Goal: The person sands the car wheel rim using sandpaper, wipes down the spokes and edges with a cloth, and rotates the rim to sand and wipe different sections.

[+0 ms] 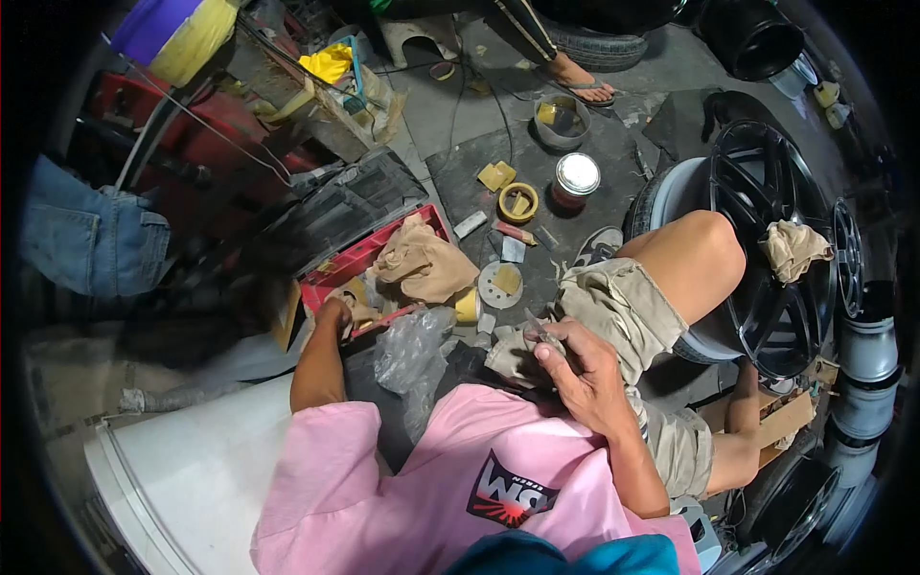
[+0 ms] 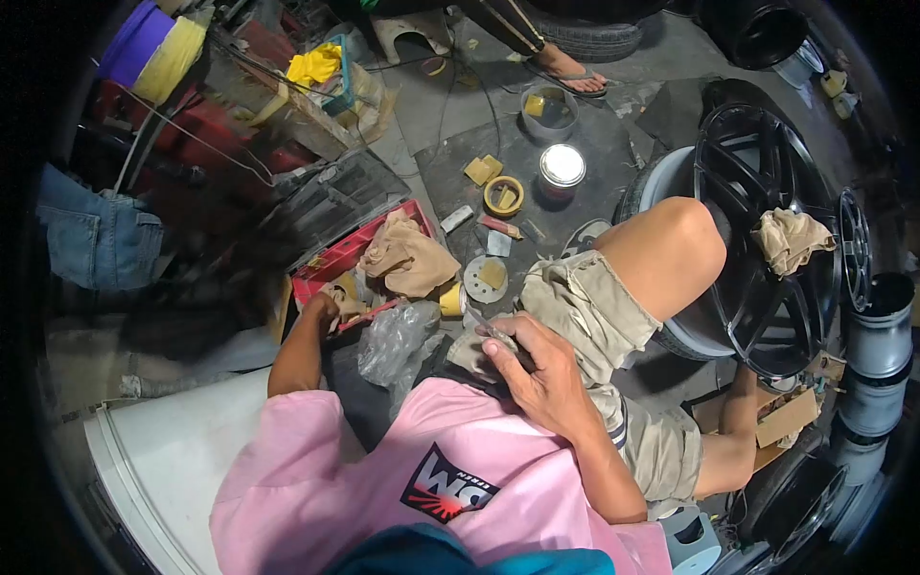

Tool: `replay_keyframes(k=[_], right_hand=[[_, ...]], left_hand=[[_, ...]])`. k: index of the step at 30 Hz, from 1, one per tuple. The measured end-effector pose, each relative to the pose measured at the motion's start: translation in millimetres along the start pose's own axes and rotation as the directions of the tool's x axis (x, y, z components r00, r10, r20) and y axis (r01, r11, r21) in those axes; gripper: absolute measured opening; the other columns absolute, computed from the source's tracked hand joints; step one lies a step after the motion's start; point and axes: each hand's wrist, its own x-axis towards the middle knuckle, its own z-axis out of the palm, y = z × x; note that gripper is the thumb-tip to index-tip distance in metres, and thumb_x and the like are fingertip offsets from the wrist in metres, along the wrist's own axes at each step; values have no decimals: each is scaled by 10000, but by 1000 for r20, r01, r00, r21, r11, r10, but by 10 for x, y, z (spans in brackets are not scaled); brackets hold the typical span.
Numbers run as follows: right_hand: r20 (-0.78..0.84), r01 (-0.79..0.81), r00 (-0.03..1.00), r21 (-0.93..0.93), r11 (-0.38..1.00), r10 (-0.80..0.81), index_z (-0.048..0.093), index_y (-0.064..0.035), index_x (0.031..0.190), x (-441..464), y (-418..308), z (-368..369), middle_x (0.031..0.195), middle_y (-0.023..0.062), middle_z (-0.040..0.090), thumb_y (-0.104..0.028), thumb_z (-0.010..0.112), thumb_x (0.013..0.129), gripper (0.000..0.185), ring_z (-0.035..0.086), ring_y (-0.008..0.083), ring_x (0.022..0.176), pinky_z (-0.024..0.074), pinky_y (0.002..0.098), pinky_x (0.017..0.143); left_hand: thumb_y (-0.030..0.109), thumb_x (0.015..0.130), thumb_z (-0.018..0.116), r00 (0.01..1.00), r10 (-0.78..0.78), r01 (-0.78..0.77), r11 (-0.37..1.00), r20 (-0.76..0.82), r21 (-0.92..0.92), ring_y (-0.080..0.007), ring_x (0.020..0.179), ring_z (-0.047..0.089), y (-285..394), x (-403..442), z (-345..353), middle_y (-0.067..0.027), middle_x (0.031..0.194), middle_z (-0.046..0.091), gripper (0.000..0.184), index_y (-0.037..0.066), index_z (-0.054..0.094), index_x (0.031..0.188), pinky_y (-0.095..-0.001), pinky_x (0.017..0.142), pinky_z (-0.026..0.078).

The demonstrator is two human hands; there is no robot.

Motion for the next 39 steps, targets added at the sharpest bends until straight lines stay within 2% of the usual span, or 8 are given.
replay_keyframes(k=[6,20,22,26,28,32,34,39], right_hand=[[26,36,999,8,999,-36,703,30,1183,-8,6,-54,1072,171,737,-136,687,1040,219,721,321,961,551,374,874],[-69,-44,995,283,958,66,680,25,1138,-170,54,-150,722,119,624,-206,532,1129,274,611,251,652,498,388,654],[-77,-27,996,212,977,44,658,33,1065,-233,57,-201,718,154,647,-191,543,1118,257,640,315,644,505,437,661],[-56,-51,997,34,998,53,671,27,1043,-361,35,-355,841,207,728,-203,574,1102,257,692,436,764,521,491,724],[-161,29,987,215,976,7,723,24,1032,-412,-12,-388,732,125,647,-219,566,1114,301,615,221,644,495,385,650],[-159,82,986,218,972,-48,741,14,1111,-446,-111,-538,759,116,659,-207,566,1114,282,618,209,653,497,370,657],[-76,-7,997,242,970,27,698,20,1107,-464,-174,-619,918,196,727,-230,587,1104,274,711,364,836,541,430,788],[-97,26,995,149,989,-12,705,13,1095,-511,-182,-669,846,187,687,-183,621,1080,214,686,354,761,524,434,718]], left_hand=[[744,889,738,942,137,-252,890,-305,-379,-219,644,671,472,-1341,-1557,-111,769,739,791,-44,801,899,-423,569,518],[128,982,736,241,832,-886,-22,-500,-463,-100,893,706,1674,-5411,-1865,-38,1019,777,319,-81,740,1223,-268,779,561],[108,983,740,-118,843,-990,-60,-525,125,-137,564,579,2075,-5518,-1704,-136,691,626,177,-39,727,1081,-317,559,470],[132,954,775,-117,916,-992,-90,-384,87,-195,510,414,2371,-5696,-1688,-143,617,408,271,-38,607,827,-374,523,394],[177,916,829,-79,945,-972,-3,-318,233,-192,494,424,2444,-5706,-1723,-121,610,448,266,-24,656,903,-361,515,402],[173,846,894,83,860,-970,186,-504,157,-152,567,469,2576,-5779,-1724,-48,695,596,304,-14,740,1030,-301,565,426],[206,820,914,-273,838,-950,-156,-473,271,-178,699,592,2595,-5733,-1721,-67,873,698,377,-1,739,1082,-334,657,491],[320,952,790,-233,972,-939,-218,-27,265,-397,821,682,2590,-5755,-1663,-172,863,669,331,6,687,966,-480,728,521]])
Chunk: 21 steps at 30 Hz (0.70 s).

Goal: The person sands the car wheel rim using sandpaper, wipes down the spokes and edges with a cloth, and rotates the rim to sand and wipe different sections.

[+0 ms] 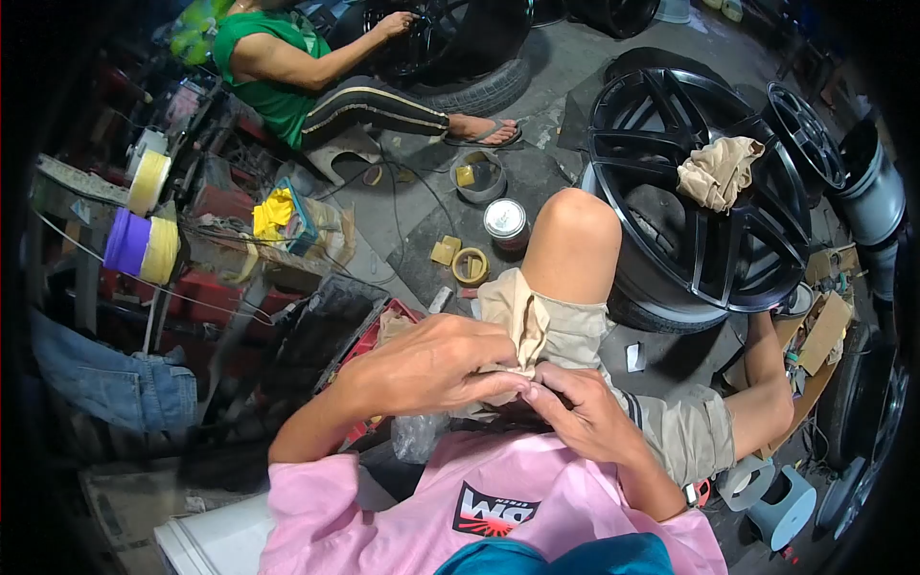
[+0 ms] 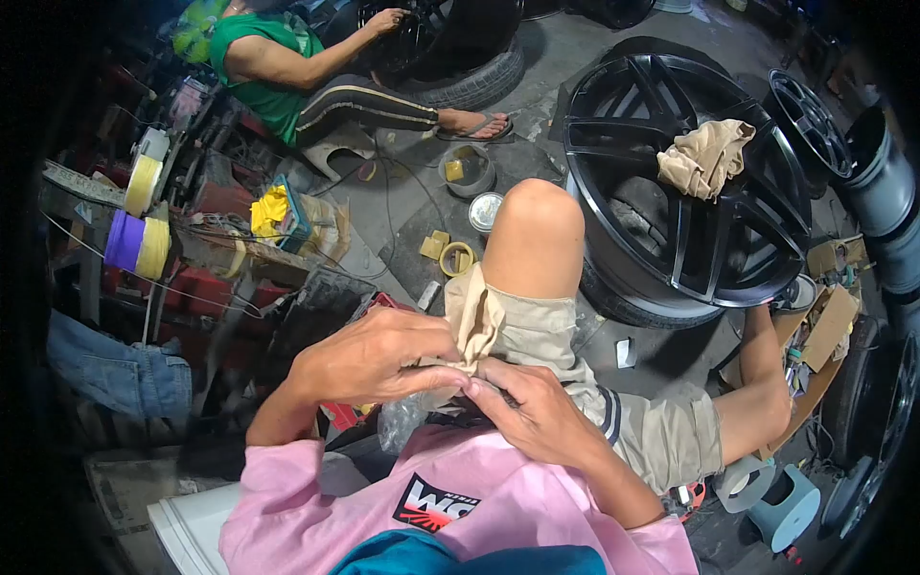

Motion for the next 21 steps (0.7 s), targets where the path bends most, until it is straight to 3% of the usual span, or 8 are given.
replay_keyframes(k=[2,7,9,11,13,15,17,21], right_hand=[[-6,7,1000,-38,999,-8,709,11,1090,-49,-7,1,827,186,677,-166,633,1070,193,680,356,742,518,436,695],[-6,126,992,-16,992,-126,708,22,1082,-294,-33,81,829,173,689,-152,643,1059,187,680,365,732,532,415,676],[12,125,992,-16,992,-125,703,17,1066,-467,23,64,820,119,703,-151,644,1065,178,688,277,698,531,383,649],[-133,-124,981,145,982,143,703,-10,1031,-729,160,-60,785,35,668,-197,615,1094,216,607,143,631,473,315,580],[-531,-198,782,286,937,327,695,-33,1008,-885,233,-415,766,-25,606,-250,574,1117,271,493,51,620,395,252,548],[-595,-73,774,259,963,218,701,-30,1033,-909,260,-555,761,-19,607,-269,548,1121,297,449,45,596,357,225,541],[-475,-171,869,-26,985,139,723,9,1137,-731,94,-431,785,22,647,-196,558,1100,266,536,106,631,454,274,598],[-165,-30,986,-248,968,-12,709,12,1335,-103,-163,-123,915,122,588,-87,596,1043,328,582,237,802,480,363,738]], left_hand=[[305,1005,718,986,22,-24,1000,164,6,-429,767,659,53,33,-32,-184,812,656,346,-9,637,885,-506,691,500],[231,1043,640,944,252,-232,966,212,-116,-423,713,635,17,-17,82,-181,755,623,317,-17,623,847,-506,666,480],[227,1043,640,934,279,-229,947,222,-225,-411,701,634,16,-80,50,-175,733,604,321,-11,617,828,-503,666,485],[162,1028,631,955,284,-255,936,91,-244,-337,739,710,-143,-197,-160,-160,813,702,197,12,729,944,-432,692,553],[146,1033,622,998,-14,6,993,-68,-120,-242,688,705,-408,-468,-534,-133,810,739,212,11,767,959,-381,663,550],[227,1064,639,938,-332,331,943,-100,-24,-133,646,625,-519,-684,-840,-99,713,671,307,-30,745,933,-330,617,508],[336,1065,673,772,-634,619,766,-42,-173,-72,626,550,-510,-919,-1017,-17,690,608,406,-38,750,925,-294,554,462],[231,1016,739,534,-796,818,572,-286,-64,-50,641,525,-619,-1388,-1258,14,691,618,314,-33,721,845,-257,555,438]])
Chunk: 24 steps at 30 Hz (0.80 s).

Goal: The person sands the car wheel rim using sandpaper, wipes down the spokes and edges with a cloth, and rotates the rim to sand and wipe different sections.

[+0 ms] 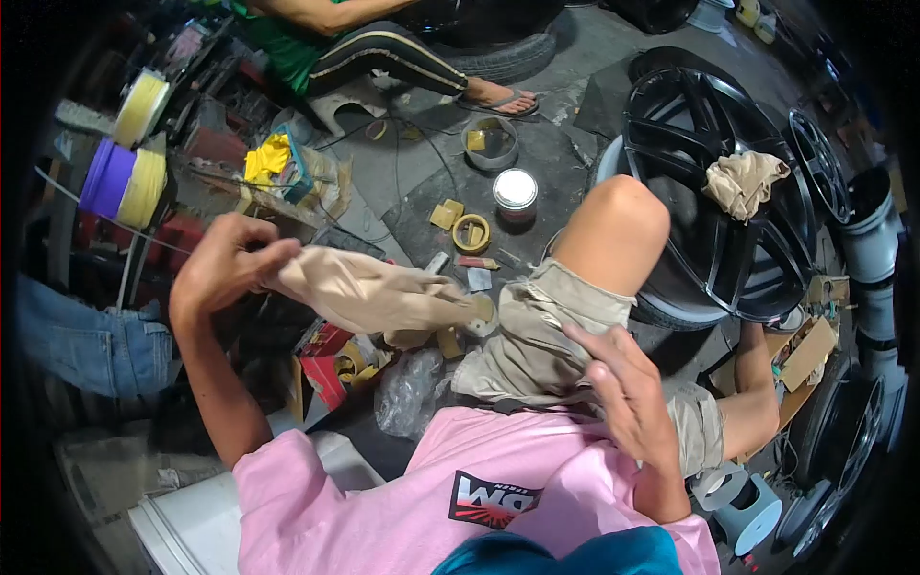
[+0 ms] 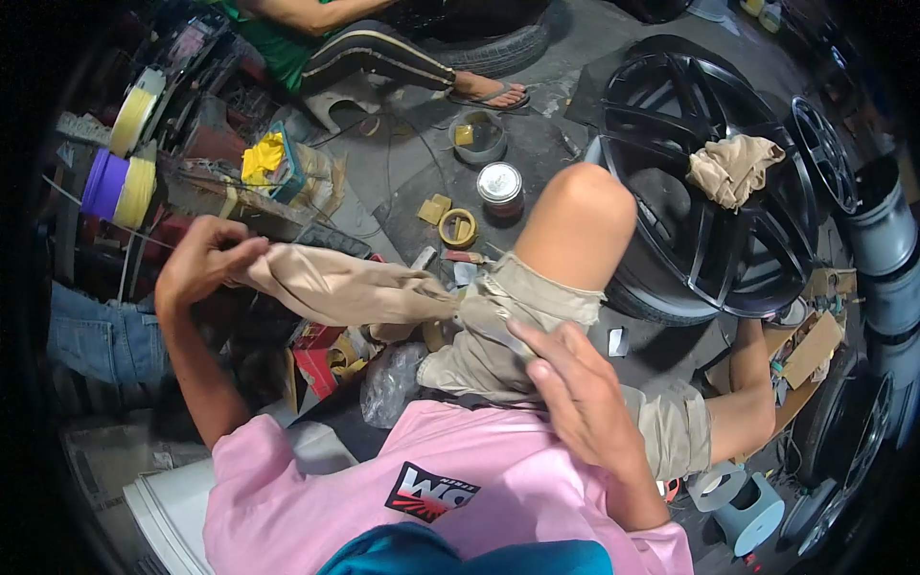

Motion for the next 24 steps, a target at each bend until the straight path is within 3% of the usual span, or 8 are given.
replay_keyframes(k=[3,6,10,14,19,22,23,24], right_hand=[[-36,120,992,-75,990,-123,707,24,1341,209,-51,177,917,120,557,-22,639,1005,347,582,241,824,481,349,737],[-126,184,972,-117,976,-199,743,31,1254,251,-101,161,901,118,585,20,737,923,331,585,232,792,480,324,714],[-302,231,907,-223,947,-292,794,-8,1018,207,-188,163,865,96,651,20,872,781,251,624,209,734,487,325,635],[-354,374,783,-390,842,-512,807,-54,963,92,-616,63,952,50,619,75,878,735,271,622,180,711,523,316,643],[-469,651,673,6,759,-572,782,-67,1023,212,-543,232,959,56,615,83,878,743,331,570,145,551,526,290,525],[-306,407,757,-471,783,-578,785,-52,1145,430,-568,396,912,99,661,45,880,784,385,643,190,799,543,324,707],[-302,459,756,-387,799,-581,746,-21,1241,711,-205,687,979,129,651,-7,870,831,429,640,240,823,532,350,681],[-195,279,921,-280,919,-339,703,-7,1314,811,-35,832,1070,149,638,-53,841,884,454,650,293,855,547,367,736]], left_hand=[[152,951,798,952,172,-129,976,-253,176,-74,705,563,-267,-52,-145,-2,771,666,190,-26,735,931,-284,633,472],[158,938,811,916,228,-251,968,-329,-29,-74,716,557,-327,157,190,2,811,682,191,-11,738,988,-295,645,472],[266,962,797,913,401,-392,912,70,-122,-157,771,688,-57,512,807,-96,833,749,282,-4,760,1036,-331,721,549],[296,970,779,904,424,-425,905,50,-4,-237,749,707,-36,729,980,-164,836,746,316,-13,761,1033,-375,713,559],[300,972,768,918,371,-357,927,-140,113,-287,757,708,-275,745,888,-198,855,744,327,-25,756,1004,-408,714,552],[301,977,763,938,323,-317,946,-125,66,-287,772,715,-329,692,947,-205,866,746,333,-29,755,1013,-406,725,555],[301,977,763,939,320,-315,947,-126,56,-287,772,715,-358,671,981,-205,866,746,333,-29,755,1013,-406,725,555],[297,980,760,948,301,-303,953,-105,4,-286,778,718,-398,654,1012,-205,869,748,331,-32,754,1019,-405,729,556]])
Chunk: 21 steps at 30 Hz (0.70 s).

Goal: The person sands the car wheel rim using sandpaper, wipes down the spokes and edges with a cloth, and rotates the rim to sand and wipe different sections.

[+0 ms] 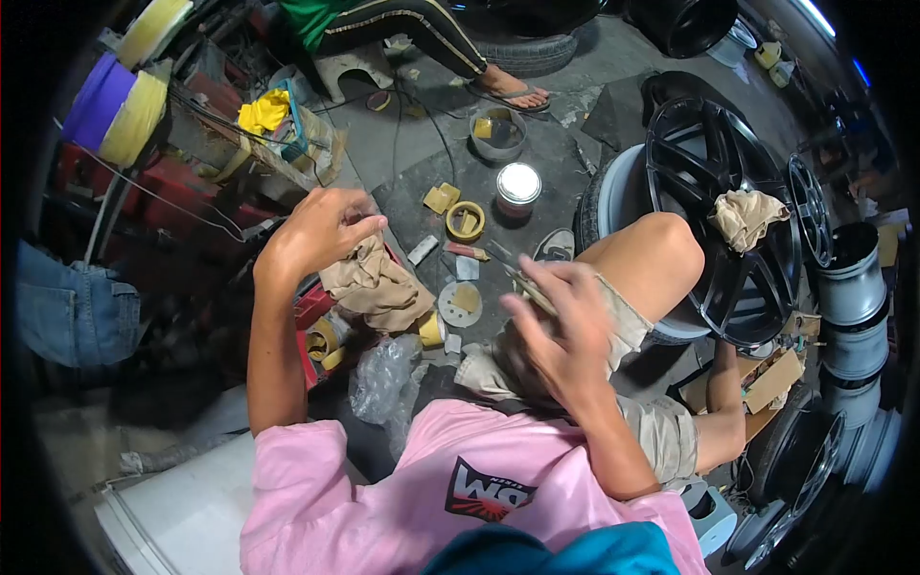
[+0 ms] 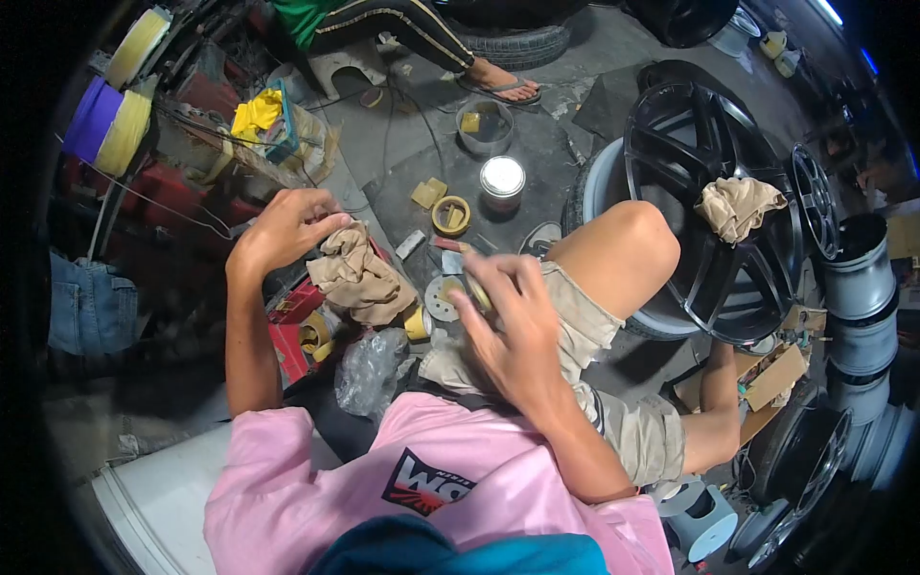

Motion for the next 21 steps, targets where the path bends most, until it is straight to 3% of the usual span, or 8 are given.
replay_keyframes(k=[1,4,10,12,14,16,18,21], right_hand=[[64,-151,987,17,988,150,684,-4,1343,-169,243,192,1124,164,620,-71,825,908,462,660,290,895,552,355,723],[-16,-69,997,93,993,71,727,-15,1266,-272,23,69,1059,148,637,-31,826,877,402,673,260,808,553,346,663],[12,11,1000,-3,1000,-11,787,-26,1077,-525,226,-57,908,95,658,25,817,852,233,645,183,731,527,306,649],[13,0,1000,14,1000,0,791,-34,1081,-597,182,-65,911,98,657,28,810,852,237,649,184,720,527,306,642],[68,17,997,39,999,-19,759,-17,1108,-644,210,-63,955,124,658,22,800,846,267,689,267,803,564,369,680],[49,24,998,36,999,-26,764,-20,1107,-650,181,-77,958,122,662,19,801,848,265,687,256,782,562,361,667],[18,-25,1000,61,998,24,799,-26,1065,-648,176,-86,897,96,659,21,814,854,216,654,181,708,524,303,607],[36,-18,999,85,996,15,785,-27,1064,-615,171,-123,909,105,678,23,809,830,240,678,221,710,544,337,615]], left_hand=[[292,983,757,1000,-16,17,999,22,-48,-284,785,721,-38,-10,11,-205,873,750,329,-34,753,1026,-404,733,557],[307,952,765,998,39,-41,999,-58,-29,-368,822,745,-204,-58,71,-237,900,754,354,-42,758,1012,-433,772,571],[283,962,762,999,51,-50,991,3,-128,-344,812,742,7,52,149,-219,891,758,326,-38,756,1016,-415,757,568],[288,973,753,997,3,8,988,73,-151,-346,792,730,161,70,76,-218,890,756,324,-30,761,1031,-413,752,563],[267,1002,721,993,79,-87,992,-92,-92,-329,773,718,-34,95,24,-225,875,737,306,-35,753,1037,-410,742,549],[238,1010,708,958,-6,-3,999,-286,-32,-303,716,675,-172,36,-153,-215,821,710,284,-44,740,1017,-399,702,523],[195,1046,676,915,-53,62,998,-400,10,-85,696,546,-306,-36,-313,-49,734,621,261,-59,708,995,-306,653,460],[200,1065,656,905,-109,67,991,-410,-116,-70,718,544,-388,-67,-322,-10,750,617,278,-57,694,966,-294,663,457]])
